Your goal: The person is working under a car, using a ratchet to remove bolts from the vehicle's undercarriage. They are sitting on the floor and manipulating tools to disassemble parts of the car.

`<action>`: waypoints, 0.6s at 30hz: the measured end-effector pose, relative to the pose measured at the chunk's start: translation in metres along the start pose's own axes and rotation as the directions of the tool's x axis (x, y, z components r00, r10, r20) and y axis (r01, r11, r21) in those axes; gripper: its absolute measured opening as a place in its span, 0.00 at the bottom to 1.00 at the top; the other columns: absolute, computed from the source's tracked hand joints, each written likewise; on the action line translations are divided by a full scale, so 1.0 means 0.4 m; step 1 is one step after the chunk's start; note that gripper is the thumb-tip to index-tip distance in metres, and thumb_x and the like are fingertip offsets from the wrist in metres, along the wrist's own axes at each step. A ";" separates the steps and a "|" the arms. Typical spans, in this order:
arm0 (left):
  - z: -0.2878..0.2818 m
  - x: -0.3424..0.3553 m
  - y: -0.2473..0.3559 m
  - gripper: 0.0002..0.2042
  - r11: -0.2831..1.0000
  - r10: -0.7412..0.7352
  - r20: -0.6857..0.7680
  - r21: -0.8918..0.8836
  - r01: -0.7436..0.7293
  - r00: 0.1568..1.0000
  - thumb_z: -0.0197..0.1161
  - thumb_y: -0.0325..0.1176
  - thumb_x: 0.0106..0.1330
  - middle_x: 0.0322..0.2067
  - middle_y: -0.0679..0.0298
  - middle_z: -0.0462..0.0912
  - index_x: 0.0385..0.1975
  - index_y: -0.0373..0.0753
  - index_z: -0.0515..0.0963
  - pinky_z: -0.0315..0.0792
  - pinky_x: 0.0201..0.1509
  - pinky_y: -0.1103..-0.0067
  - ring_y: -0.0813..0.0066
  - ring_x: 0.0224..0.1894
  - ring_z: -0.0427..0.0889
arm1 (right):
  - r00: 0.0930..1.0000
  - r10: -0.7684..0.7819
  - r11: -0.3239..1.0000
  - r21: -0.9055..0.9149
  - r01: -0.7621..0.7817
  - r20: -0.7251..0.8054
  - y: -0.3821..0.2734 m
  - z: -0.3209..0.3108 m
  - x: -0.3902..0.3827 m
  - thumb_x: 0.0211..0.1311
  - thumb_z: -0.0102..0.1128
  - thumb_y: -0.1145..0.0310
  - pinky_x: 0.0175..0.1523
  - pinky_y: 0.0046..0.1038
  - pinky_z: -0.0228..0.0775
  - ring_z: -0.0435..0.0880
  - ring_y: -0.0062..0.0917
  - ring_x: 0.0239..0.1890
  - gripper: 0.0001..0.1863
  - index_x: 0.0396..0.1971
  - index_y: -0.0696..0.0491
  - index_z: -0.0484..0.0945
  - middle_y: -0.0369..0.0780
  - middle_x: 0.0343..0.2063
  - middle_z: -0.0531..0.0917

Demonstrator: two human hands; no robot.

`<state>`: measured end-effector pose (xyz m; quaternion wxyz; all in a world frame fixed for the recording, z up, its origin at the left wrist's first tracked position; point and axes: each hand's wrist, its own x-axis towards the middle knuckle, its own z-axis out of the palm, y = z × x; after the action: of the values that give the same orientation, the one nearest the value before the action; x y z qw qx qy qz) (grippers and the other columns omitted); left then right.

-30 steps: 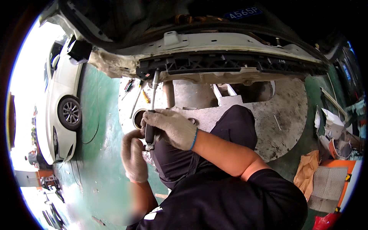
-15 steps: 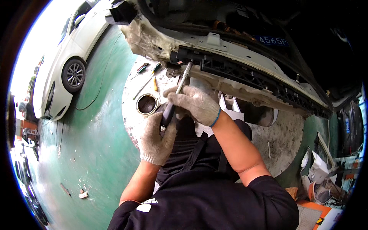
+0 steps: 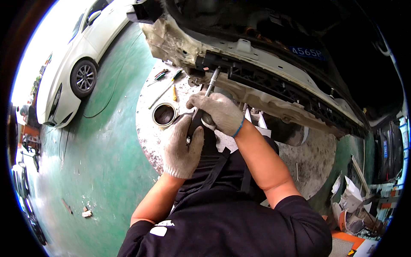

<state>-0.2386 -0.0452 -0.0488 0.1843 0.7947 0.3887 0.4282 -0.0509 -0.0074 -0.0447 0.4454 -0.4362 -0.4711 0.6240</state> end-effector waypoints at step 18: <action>0.054 -0.023 0.017 0.13 0.830 -0.435 -0.057 -0.413 0.375 0.899 0.67 0.27 0.73 0.37 0.64 0.84 0.54 0.32 0.78 0.75 0.44 0.78 0.80 0.37 0.78 | 0.984 -0.176 0.983 0.042 0.176 -0.014 0.032 -0.012 0.007 0.66 0.65 0.54 0.24 0.24 0.65 0.74 0.18 0.18 0.18 0.32 0.56 0.85 0.34 0.19 0.79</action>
<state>-0.2208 -0.0559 -0.0617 0.3967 0.6066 0.4674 0.5062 -0.0488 -0.0057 -0.0584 0.5105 -0.3864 -0.4919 0.5901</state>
